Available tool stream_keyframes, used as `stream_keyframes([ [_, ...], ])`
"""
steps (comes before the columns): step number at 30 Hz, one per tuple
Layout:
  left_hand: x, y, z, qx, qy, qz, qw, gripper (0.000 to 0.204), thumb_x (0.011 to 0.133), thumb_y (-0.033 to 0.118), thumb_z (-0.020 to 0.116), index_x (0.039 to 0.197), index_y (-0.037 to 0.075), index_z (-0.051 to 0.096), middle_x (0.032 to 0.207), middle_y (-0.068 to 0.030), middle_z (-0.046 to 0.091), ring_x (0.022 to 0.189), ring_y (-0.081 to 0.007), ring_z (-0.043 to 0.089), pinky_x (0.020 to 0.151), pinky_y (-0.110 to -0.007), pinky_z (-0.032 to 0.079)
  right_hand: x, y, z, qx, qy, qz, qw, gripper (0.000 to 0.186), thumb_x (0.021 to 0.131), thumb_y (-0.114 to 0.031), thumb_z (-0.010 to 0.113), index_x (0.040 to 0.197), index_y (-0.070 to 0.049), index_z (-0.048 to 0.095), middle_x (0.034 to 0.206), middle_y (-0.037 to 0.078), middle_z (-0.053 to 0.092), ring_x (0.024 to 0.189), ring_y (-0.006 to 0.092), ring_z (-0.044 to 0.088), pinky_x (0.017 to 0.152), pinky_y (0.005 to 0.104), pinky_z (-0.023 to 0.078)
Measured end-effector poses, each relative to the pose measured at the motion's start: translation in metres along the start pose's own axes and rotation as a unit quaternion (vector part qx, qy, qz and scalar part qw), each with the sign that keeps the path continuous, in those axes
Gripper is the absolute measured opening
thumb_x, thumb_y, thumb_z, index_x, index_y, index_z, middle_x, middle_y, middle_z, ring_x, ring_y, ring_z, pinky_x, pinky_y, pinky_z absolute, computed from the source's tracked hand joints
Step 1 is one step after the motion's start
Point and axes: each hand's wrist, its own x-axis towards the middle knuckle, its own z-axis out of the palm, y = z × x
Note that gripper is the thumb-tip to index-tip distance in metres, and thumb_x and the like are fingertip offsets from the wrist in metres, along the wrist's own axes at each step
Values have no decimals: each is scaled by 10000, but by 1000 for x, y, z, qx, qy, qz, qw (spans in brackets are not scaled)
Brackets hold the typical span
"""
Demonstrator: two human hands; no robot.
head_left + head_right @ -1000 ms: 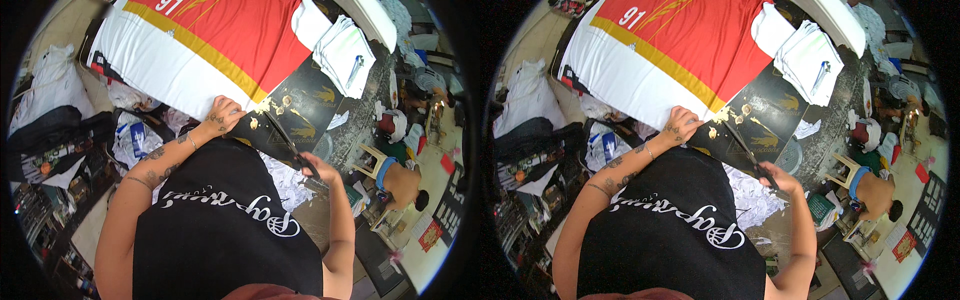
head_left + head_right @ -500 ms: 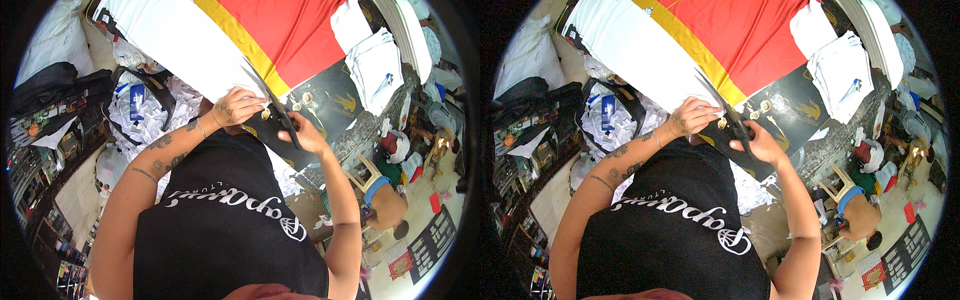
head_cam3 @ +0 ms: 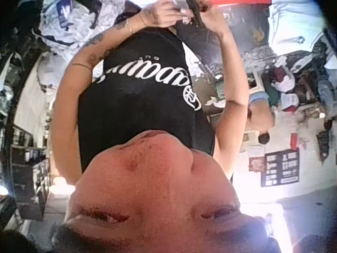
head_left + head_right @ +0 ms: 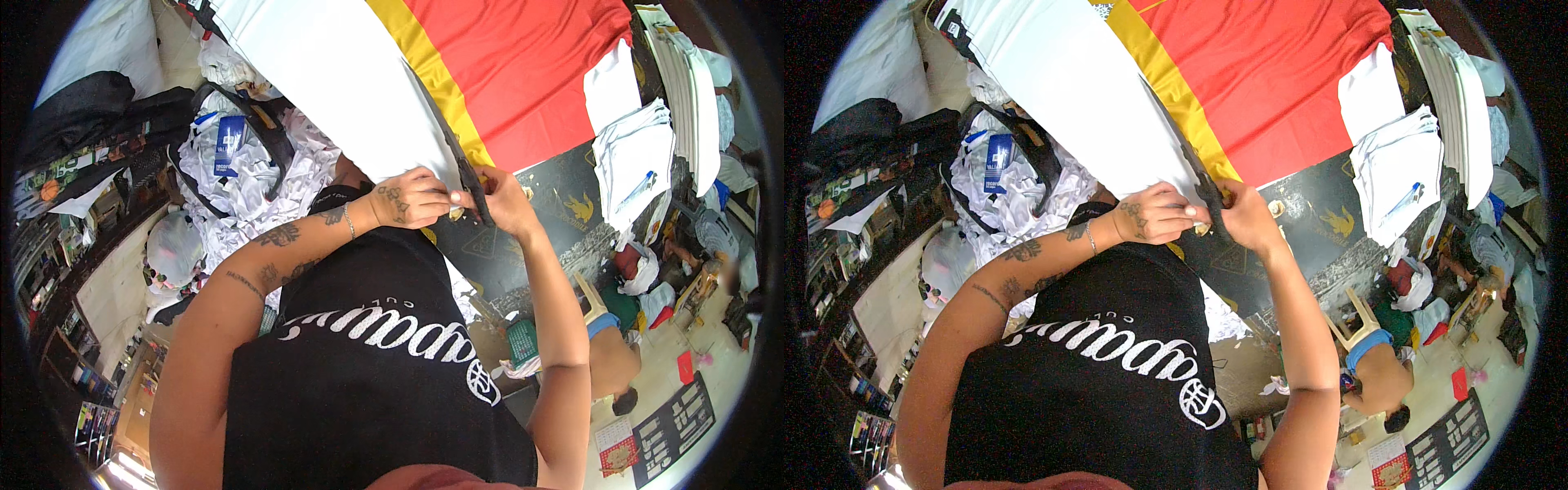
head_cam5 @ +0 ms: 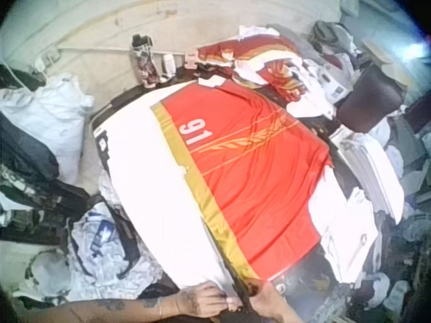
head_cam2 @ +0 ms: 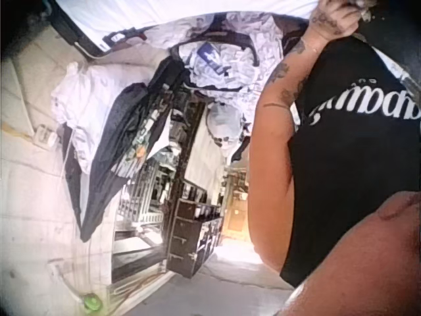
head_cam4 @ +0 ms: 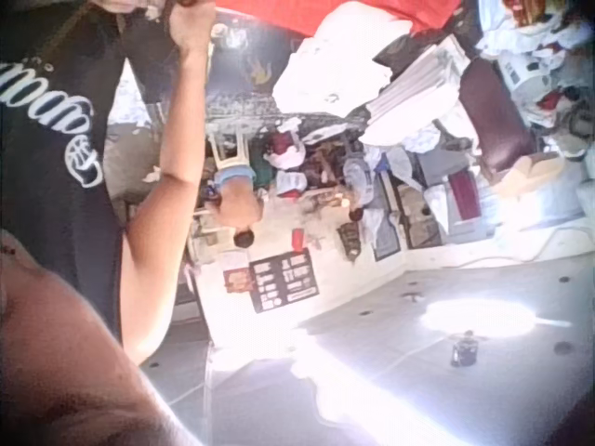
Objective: The person uses shears to cut a large white fabric sheet on a table, then picks up and unfolds a red and white jersey, and continues cutting the white fabric. The person repeats this sequence of cutting and handling the jersey multiple times.
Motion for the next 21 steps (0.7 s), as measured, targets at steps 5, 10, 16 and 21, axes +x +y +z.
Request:
stream_keyframes([
  [5,-9,-5,7,-33,-3,14,999,238,762,215,751,968,95,765,1138,17,756,1072,-174,668,956,-398,514,29,-38,5,7,29,-50,998,728,755,-580,922,1044,64,742,796,84,701,726,152,615,656,351,501],
  [10,5,-6,-9,-108,4,-13,994,198,786,167,750,964,86,727,1127,-18,757,1040,-210,692,945,-396,526,52,-72,10,-18,23,7,1000,684,753,-504,951,1064,68,742,801,67,697,721,141,609,654,321,496],
  [16,6,-83,-127,-73,107,-69,989,290,807,56,730,1095,34,750,1175,-123,740,1009,-325,723,858,-461,573,79,-111,7,-5,-3,57,998,839,732,-618,916,1154,80,716,850,112,705,782,211,662,725,356,529],
  [21,-15,-154,-191,138,-49,-224,963,571,841,296,764,1396,197,677,1552,-136,506,1441,-343,443,1178,-594,305,108,-154,13,16,0,-66,998,725,743,-516,960,1112,62,722,869,59,698,775,141,638,699,292,514],
])
